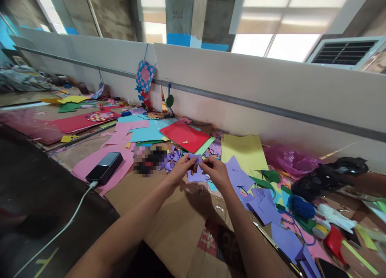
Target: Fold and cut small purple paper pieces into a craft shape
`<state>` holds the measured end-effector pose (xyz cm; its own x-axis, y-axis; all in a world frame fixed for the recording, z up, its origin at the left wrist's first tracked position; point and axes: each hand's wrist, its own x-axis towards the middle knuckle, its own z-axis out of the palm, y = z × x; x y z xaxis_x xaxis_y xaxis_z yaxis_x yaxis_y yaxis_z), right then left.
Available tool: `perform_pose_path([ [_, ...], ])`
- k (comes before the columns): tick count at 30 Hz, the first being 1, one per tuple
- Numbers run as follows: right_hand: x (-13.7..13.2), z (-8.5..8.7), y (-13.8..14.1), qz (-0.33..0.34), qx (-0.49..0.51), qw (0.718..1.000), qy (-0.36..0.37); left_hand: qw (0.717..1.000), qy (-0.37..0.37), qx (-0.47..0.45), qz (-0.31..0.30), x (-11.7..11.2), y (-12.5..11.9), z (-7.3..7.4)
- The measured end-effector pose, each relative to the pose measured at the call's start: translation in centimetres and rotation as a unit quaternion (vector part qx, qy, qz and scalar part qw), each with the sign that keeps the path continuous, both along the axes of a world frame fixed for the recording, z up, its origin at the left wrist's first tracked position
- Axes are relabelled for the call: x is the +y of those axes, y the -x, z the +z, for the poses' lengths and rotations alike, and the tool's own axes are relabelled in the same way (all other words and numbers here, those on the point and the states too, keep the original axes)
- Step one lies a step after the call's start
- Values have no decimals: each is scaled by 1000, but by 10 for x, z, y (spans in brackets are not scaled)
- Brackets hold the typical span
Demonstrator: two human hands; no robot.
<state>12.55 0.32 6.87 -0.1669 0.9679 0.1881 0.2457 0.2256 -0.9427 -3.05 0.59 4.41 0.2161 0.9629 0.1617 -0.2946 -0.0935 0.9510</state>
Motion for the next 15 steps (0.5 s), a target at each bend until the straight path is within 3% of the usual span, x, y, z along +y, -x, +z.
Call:
perform_pose_path([
  [15, -5, -9, 8, -23, -35, 998, -54, 1000, 12, 13, 18, -2, 1, 1],
])
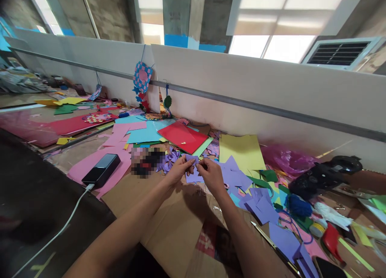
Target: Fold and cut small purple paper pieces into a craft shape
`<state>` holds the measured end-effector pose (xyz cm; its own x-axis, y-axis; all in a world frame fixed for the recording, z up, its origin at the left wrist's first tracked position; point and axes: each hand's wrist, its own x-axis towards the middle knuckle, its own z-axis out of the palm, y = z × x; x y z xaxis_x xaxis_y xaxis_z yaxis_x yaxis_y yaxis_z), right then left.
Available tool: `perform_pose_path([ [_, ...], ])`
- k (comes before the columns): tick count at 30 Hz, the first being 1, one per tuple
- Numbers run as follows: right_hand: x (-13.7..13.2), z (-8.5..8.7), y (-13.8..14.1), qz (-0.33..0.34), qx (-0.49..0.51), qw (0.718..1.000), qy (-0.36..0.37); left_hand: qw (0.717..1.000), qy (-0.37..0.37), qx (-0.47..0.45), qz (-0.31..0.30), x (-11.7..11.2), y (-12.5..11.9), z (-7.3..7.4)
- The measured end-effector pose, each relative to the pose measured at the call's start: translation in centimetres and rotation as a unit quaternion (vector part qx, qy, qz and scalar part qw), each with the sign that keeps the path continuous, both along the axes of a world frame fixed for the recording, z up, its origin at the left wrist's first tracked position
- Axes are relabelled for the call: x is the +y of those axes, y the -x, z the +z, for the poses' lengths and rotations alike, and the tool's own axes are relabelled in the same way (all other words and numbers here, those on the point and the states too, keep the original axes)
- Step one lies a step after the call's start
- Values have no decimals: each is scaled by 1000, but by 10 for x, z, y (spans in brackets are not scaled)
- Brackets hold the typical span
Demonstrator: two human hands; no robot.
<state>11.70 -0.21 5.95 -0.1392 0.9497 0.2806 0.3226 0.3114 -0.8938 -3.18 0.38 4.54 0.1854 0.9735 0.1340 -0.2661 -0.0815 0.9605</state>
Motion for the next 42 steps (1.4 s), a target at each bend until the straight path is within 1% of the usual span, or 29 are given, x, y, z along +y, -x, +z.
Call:
perform_pose_path([
  [2, 3, -1, -1, 20, 12, 999, 31, 1000, -1, 0, 4, 0, 0, 0],
  [4, 5, -1, -4, 55, 21, 996, 64, 1000, -3, 4, 2, 1, -1, 0],
  [6, 7, 1, -7, 72, 32, 994, 71, 1000, -6, 12, -3, 2, -1, 0],
  [9, 7, 4, -10, 53, 41, 997, 48, 1000, -10, 20, -4, 2, -1, 1],
  [14, 2, 9, -8, 27, -1, 999, 26, 999, 0, -11, 36, 1, -1, 0],
  [18, -4, 15, -7, -7, -29, 999, -13, 999, 23, -28, 26, 3, 2, -1],
  [21, -8, 22, -7, -25, -60, 997, -48, 998, 21, -44, 32, 4, 5, 0],
  [25, -11, 27, -9, -20, -71, 995, -71, 999, -4, -24, 32, 2, 8, 6],
  [29, -11, 24, -9, -8, -51, 996, -74, 1000, 3, -22, 15, -1, 11, 10],
  [32, -10, 22, -9, 0, -56, 996, -69, 1000, -6, -7, 21, 0, 11, 11],
  [34, -10, 25, -10, 0, -61, 996, -70, 1000, -14, 6, 22, 2, 11, 10],
  [37, -8, 32, -19, -25, -47, 996, -69, 999, -9, 26, 20, 6, 10, 7],
  [39, -6, 35, -31, -47, -41, 996, -63, 1000, 3, 10, 27, 8, 9, 5],
  [40, -5, 34, -39, -55, -53, 996, -56, 1000, 9, 2, 28, 8, 9, 5],
  [42, -6, 28, -55, -74, -121, 989, -43, 1000, 16, -4, 23, 8, 8, 4],
])
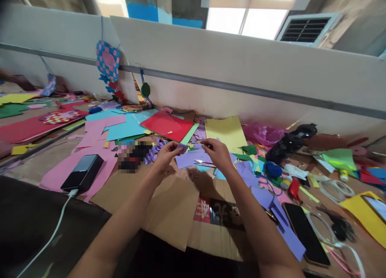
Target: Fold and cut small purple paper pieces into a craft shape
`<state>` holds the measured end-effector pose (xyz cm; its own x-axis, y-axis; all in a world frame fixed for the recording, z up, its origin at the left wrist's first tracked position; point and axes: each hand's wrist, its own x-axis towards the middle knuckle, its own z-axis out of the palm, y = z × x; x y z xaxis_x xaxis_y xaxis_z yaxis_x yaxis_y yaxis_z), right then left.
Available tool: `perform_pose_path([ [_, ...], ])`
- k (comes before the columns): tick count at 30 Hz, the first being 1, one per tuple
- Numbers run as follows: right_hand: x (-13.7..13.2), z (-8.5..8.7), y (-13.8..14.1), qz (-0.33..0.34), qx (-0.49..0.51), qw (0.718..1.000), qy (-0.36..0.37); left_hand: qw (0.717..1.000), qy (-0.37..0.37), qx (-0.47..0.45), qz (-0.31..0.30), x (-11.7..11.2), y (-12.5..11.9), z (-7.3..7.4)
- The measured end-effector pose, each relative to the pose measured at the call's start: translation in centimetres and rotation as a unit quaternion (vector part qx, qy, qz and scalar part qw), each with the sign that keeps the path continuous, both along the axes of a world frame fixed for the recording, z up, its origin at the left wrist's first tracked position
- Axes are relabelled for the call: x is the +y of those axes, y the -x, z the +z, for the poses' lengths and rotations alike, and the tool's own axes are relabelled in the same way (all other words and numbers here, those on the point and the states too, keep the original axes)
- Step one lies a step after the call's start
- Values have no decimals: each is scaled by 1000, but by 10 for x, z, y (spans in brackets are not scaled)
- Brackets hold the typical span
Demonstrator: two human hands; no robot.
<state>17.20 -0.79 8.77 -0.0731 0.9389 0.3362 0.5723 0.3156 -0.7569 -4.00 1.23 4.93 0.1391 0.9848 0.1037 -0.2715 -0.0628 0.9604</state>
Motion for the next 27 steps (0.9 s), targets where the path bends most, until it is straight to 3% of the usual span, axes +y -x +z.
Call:
perform_pose_path([
  [3, -5, -19, -16, -14, -158, 987, 36, 1000, 3, -5, -10, -2, -2, 1],
  [7, -13, -44, -13, -7, -352, 933, 72, 999, -4, -12, -38, -6, -5, 3],
  [9, -14, -52, -5, -20, -409, 909, 72, 999, -5, -11, -51, -8, -6, 4],
  [12, -14, -61, 3, -50, -436, 897, 50, 999, -2, -17, -50, -8, -6, 3],
  [17, -12, -69, -5, -70, -362, 928, 53, 998, -6, -27, -55, -8, -7, 1],
  [21, -14, -58, -17, -81, -179, 980, 21, 998, -1, -21, -64, -9, -7, 2],
  [24, -20, -46, -18, -34, -7, 998, 45, 997, -1, -11, -70, -11, -8, 3],
  [27, -30, -35, -12, 20, 101, 992, 75, 997, -4, 0, -78, -14, -10, 2],
])
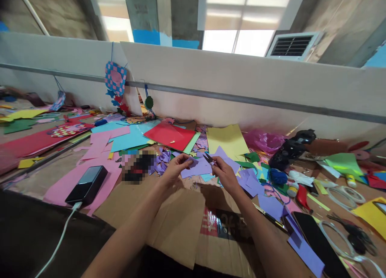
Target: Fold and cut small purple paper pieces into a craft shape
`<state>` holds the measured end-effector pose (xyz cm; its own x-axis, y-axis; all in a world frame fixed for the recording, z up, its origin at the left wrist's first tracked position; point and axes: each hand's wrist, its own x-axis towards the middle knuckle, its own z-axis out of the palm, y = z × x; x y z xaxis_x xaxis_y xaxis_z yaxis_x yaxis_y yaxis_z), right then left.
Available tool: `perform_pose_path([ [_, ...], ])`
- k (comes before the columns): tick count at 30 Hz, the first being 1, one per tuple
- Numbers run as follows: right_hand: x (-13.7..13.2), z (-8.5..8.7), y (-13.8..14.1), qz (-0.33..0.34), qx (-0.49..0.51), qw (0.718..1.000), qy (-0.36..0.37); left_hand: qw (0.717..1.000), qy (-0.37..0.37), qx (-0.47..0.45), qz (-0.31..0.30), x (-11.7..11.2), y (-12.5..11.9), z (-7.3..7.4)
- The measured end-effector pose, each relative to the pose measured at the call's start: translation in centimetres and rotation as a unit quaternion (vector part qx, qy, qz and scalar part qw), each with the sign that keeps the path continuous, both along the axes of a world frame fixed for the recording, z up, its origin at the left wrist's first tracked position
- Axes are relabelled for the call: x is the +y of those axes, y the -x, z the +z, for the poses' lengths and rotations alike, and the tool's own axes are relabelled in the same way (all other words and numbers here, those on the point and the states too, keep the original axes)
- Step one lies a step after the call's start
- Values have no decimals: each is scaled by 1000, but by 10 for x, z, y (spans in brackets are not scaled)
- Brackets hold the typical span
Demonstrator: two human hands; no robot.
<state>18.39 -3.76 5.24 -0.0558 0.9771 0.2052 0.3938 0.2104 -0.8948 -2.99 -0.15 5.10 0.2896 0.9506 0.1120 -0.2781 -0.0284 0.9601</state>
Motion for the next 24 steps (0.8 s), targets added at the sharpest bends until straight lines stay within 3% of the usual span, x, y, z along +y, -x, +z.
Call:
perform_pose_path([
  [3, -8, 9, 8, 8, 29, 1000, 2, 1000, -2, 10, -3, -2, -2, -2],
  [7, -14, 16, 15, 14, -7, 1000, -10, 1000, 0, 12, -8, -2, -3, -3],
  [24, -22, 22, 19, 16, -91, 994, -61, 1000, 0, 25, -15, -2, -4, -1],
])
